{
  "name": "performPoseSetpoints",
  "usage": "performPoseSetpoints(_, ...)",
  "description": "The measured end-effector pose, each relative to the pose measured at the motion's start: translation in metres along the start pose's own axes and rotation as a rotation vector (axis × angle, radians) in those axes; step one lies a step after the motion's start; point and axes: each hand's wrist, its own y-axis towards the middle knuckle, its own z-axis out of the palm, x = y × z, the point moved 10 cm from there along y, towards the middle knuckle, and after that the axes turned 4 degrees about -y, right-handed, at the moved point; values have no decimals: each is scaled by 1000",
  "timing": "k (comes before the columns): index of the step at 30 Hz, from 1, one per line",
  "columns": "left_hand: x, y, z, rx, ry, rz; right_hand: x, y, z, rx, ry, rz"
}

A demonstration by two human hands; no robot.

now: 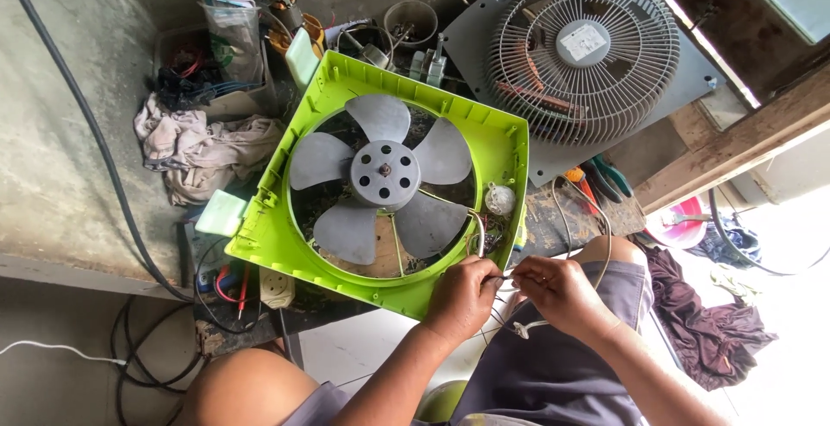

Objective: Inspecting and repairing the internal wiring of a disassembled electric fan using pliers.

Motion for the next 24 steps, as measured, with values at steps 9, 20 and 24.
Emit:
performPoseSetpoints(9, 8, 2, 5, 49, -15, -17, 26, -14, 8, -1, -368, -327)
performPoseSetpoints(20, 7, -2, 17, -8, 105, 75, -17, -7, 18, -216, -597, -188)
performPoseSetpoints(24, 3, -3, 10, -20, 86, 114, -2, -6, 15, -198, -522, -206)
